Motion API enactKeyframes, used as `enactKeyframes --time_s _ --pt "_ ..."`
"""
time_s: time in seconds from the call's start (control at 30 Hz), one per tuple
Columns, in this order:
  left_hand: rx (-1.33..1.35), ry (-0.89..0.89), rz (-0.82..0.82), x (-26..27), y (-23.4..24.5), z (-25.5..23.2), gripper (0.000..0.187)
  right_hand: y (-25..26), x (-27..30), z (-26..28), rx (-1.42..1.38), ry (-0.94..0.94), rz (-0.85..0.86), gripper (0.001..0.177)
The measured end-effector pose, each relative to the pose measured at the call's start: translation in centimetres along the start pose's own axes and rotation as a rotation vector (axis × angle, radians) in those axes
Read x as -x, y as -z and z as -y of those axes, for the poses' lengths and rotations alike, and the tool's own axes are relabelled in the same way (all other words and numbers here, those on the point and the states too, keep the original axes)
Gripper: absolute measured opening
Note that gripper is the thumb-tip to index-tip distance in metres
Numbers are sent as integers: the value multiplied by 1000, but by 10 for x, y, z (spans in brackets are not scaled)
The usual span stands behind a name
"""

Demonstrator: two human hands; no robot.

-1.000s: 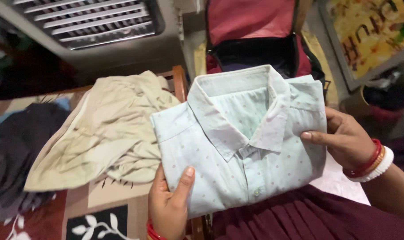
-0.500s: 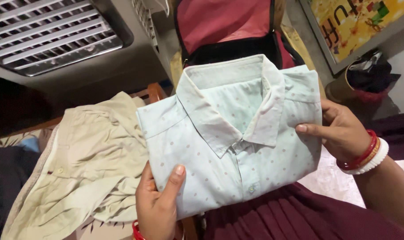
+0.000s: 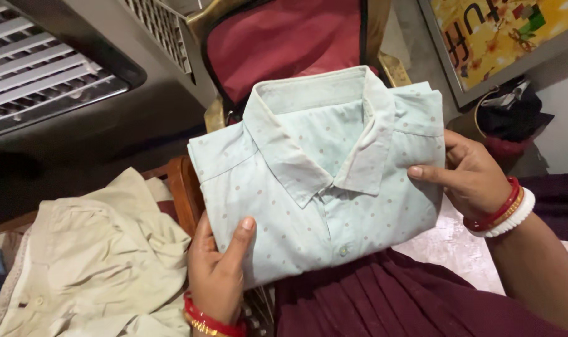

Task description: The person folds a light blue patterned shirt on a patterned floor. They smooth the fabric, fold the sleeves and sides inward, and then fold the shirt into a compact rectangle. Finally, they place the folded shirt into an open suitcase.

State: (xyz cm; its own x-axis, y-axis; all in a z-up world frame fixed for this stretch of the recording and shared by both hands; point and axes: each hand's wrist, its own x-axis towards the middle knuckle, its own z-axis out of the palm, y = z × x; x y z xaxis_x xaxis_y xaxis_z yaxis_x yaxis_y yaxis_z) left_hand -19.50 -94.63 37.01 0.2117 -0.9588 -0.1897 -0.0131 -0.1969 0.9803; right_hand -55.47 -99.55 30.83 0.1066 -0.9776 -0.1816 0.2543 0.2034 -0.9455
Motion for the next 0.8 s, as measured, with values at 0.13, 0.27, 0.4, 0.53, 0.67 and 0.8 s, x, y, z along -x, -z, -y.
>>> enactKeyframes --time_s 0.13,0.27,0.4,0.53,0.67,0.8 --pt "-58 -1 -43 -51 -34 19 42 26 -45 -3 -5 41 -6 57" --pt "-40 -217 -26 -105 -60 55 47 49 -96 -25 6 108 -33 54" --pt "-16 -258 -40 -162 -89 99 40 65 -150 -66 -11 136 -92 55" --pt "-212 -192 -116 -205 -113 143 36 75 -196 -112 31 121 -159 49" --pt "-429 -98 -215 -237 -132 191 42 70 -229 -152 290 52 -217 48" --pt "-589 40 -231 -259 -142 236 38 61 -245 -178 374 60 -74 48"
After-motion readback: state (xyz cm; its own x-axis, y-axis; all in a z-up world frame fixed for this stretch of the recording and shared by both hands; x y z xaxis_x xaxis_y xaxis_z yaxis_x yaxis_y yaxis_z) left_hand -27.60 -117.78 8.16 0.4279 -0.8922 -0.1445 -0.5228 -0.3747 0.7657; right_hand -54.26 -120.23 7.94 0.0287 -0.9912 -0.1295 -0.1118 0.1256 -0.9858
